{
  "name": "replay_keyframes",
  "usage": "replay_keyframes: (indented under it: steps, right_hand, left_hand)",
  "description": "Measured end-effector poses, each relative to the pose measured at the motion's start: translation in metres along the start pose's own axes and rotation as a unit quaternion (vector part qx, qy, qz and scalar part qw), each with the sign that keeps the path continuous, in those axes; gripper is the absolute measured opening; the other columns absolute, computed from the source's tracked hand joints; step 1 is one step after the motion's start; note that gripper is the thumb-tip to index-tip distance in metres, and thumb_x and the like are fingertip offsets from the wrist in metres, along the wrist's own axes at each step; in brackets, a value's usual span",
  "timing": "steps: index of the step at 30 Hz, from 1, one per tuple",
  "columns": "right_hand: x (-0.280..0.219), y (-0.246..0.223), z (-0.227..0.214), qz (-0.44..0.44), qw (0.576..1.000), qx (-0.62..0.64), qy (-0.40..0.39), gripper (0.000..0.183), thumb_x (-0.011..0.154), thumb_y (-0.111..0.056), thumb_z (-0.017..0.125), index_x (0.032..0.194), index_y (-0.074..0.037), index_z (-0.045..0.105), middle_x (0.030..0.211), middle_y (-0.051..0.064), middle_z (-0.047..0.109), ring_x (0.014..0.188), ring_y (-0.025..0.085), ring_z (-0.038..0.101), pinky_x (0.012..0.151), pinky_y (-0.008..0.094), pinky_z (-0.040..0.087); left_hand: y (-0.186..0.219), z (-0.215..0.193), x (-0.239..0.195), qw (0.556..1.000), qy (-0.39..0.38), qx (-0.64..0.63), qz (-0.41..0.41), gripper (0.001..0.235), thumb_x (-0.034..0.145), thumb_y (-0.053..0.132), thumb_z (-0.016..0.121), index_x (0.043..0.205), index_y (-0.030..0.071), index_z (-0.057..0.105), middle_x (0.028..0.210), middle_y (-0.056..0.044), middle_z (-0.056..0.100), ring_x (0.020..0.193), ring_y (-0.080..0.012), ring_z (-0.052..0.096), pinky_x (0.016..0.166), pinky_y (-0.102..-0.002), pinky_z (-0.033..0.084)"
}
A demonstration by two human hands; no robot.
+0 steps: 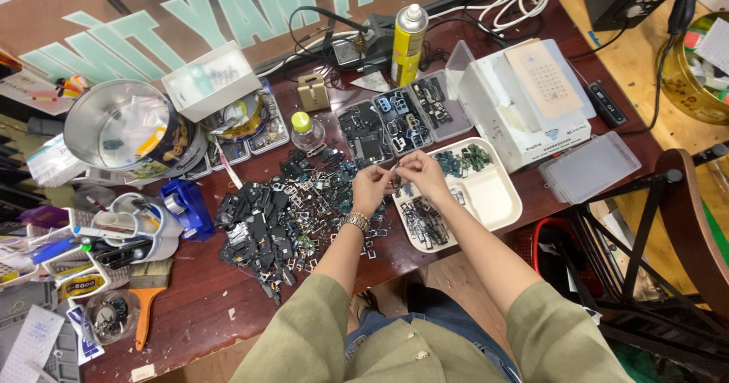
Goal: The person sorts small electronic components from a large pile on a workbench into a compartmentalized tray. They pick up individual pieces, separate them, and place them into specific sections of the tray.
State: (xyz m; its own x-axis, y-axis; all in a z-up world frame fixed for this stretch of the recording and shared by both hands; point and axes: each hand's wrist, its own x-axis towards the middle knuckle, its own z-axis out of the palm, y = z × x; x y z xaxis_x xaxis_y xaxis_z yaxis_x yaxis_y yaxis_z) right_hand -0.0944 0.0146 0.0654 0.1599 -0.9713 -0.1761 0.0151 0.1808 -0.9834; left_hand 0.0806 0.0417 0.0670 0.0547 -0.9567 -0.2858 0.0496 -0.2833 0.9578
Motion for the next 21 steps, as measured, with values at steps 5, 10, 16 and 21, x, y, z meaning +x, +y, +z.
replay_keyframes:
  steps: [5, 10, 16, 21]
  right_hand:
    - [0.004, 0.003, -0.014, 0.035, 0.994, -0.094, 0.037, 0.023, 0.086, -0.003, 0.077, 0.107, 0.000, 0.068, 0.093, 0.009, 0.075, 0.077, 0.014, 0.070, 0.067, 0.027, 0.057]
    - [0.002, -0.001, -0.007, 0.051, 0.988, -0.144, -0.017, 0.024, 0.094, -0.012, 0.074, 0.116, -0.002, 0.072, 0.103, 0.006, 0.076, 0.091, 0.015, 0.073, 0.076, 0.029, 0.062]
    - [0.001, -0.006, -0.034, 0.072, 0.979, -0.143, -0.128, 0.026, 0.090, -0.011, 0.075, 0.115, -0.003, 0.074, 0.101, 0.006, 0.078, 0.087, 0.013, 0.072, 0.074, 0.027, 0.061]
    - [-0.027, 0.001, -0.067, 0.190, 0.944, -0.211, -0.167, 0.021, 0.089, -0.013, 0.075, 0.109, -0.009, 0.077, 0.097, 0.006, 0.077, 0.079, 0.012, 0.070, 0.071, 0.028, 0.061]
  left_hand:
    - [-0.007, 0.004, 0.004, 0.995, 0.030, -0.094, -0.016, 0.013, 0.096, 0.006, 0.068, 0.094, -0.006, 0.068, 0.086, -0.012, 0.075, 0.073, -0.0172, 0.075, 0.066, -0.032, 0.066]
    - [-0.017, -0.010, 0.008, 0.984, 0.021, -0.172, -0.045, 0.012, 0.093, 0.003, 0.070, 0.100, -0.006, 0.068, 0.092, -0.011, 0.074, 0.077, -0.0171, 0.076, 0.071, -0.032, 0.067]
    - [-0.031, 0.014, 0.006, 0.988, -0.074, -0.105, -0.089, 0.016, 0.093, 0.006, 0.073, 0.103, -0.006, 0.068, 0.094, -0.016, 0.075, 0.075, -0.0216, 0.076, 0.068, -0.033, 0.065]
    - [-0.045, 0.026, -0.004, 0.984, -0.076, -0.018, -0.157, 0.024, 0.095, 0.015, 0.070, 0.110, -0.003, 0.070, 0.095, -0.012, 0.075, 0.076, -0.0181, 0.074, 0.066, -0.029, 0.063]
